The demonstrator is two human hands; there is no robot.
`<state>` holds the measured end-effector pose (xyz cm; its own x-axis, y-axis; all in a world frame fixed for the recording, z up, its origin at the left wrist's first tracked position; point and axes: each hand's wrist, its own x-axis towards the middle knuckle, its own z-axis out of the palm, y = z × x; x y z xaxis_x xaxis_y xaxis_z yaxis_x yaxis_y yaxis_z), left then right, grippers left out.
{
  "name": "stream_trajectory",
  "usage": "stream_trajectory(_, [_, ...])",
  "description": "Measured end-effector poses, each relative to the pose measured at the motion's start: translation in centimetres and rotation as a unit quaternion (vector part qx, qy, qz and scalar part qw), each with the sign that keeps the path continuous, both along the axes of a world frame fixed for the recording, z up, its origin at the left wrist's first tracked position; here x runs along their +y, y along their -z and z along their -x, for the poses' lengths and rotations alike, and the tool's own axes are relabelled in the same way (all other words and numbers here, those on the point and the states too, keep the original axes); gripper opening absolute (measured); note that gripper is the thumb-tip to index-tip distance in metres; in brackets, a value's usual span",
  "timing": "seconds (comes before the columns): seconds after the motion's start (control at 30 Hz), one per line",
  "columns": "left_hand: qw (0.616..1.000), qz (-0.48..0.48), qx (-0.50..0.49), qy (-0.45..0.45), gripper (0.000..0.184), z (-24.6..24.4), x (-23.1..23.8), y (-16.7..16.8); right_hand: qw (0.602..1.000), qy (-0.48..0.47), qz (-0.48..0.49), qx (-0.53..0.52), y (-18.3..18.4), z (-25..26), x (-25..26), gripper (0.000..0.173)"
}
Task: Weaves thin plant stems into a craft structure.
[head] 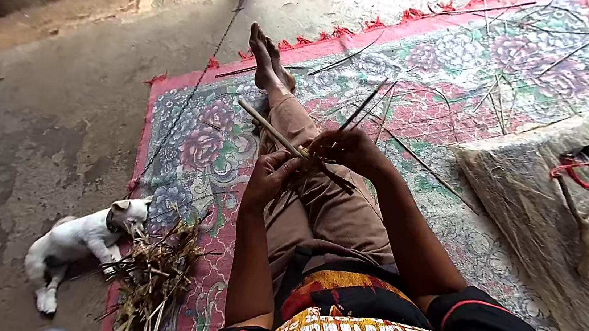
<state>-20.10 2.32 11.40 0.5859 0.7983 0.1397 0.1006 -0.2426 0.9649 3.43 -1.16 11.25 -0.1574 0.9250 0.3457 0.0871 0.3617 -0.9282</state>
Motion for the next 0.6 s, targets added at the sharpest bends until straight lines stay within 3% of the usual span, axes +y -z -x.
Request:
stream_trajectory(0.13, [1.000, -0.015, 0.019, 0.009, 0.016, -0.7, 0.0, -0.4, 0.999, -0.034, -0.008, 0.010, 0.3, 0.2, 0.1, 0.016])
stream_trajectory(0.27, [0.999, -0.046, 0.025, -0.011, 0.014, -1.0, 0.0, -0.3, 0.999, -0.010, -0.024, 0.020, 0.4, 0.6, 0.2, 0.016])
stream_trajectory(0.47, [0.996, -0.086, 0.035, -0.011, 0.012, -1.5, 0.3, 0.0, 0.995, 0.036, -0.077, -0.050, 0.5, 0.9, 0.5, 0.027])
stream_trajectory(0.6, [0.994, -0.101, 0.036, -0.021, 0.015, -1.4, 0.0, 0.2, 0.994, 0.043, -0.041, -0.091, -0.4, 1.2, -0.5, 0.024])
